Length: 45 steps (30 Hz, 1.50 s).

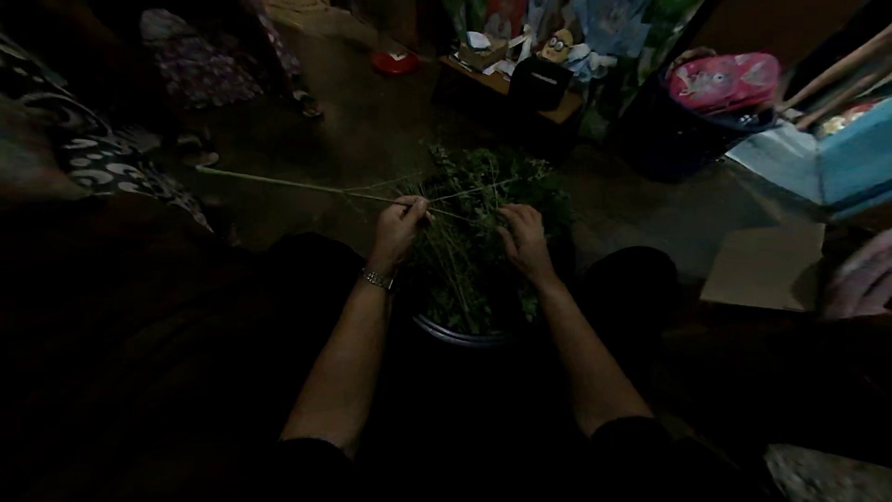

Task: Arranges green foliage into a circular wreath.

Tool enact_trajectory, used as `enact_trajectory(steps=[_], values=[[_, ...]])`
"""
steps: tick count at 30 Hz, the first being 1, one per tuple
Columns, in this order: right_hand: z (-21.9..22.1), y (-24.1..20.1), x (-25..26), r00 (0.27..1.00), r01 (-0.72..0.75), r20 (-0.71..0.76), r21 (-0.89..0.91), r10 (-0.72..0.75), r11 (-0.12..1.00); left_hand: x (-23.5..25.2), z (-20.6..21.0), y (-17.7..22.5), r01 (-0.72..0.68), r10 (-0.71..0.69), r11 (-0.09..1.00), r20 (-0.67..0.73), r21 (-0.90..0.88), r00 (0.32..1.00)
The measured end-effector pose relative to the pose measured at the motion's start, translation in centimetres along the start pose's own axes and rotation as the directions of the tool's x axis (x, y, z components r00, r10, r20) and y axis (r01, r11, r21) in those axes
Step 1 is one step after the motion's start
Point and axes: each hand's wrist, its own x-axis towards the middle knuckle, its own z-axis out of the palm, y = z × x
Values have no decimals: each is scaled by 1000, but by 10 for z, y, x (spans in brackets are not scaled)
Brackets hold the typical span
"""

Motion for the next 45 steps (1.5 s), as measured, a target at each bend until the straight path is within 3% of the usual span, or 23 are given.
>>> enact_trajectory(steps=[4,6,10,17,25,30,38,45], values=[[9,-8,1,997,-14,78,40,11,999,-6,-2,0,14,-14,1000,27,0,1000],[8,-18,-1,992,-90,106,154,74,984,-13,-2,7,61,-69,990,65,126,995],[17,-28,-7,990,-91,127,251,60,964,-13,12,10,86,-161,961,282,262,946],[17,-36,-7,998,-60,31,322,53,945,-18,27,6,99,-145,984,338,150,930],[14,-38,-8,999,-49,5,326,51,944,-22,29,7,89,-122,989,307,119,944],[-8,-45,-4,969,-232,151,290,195,929,-22,21,18,135,-155,986,233,102,960],[-27,-31,1,944,-319,166,223,286,921,-11,0,11,125,-142,981,110,149,984],[-44,-1,2,900,-433,42,191,433,881,-5,-20,13,103,-102,995,-78,9,992]])
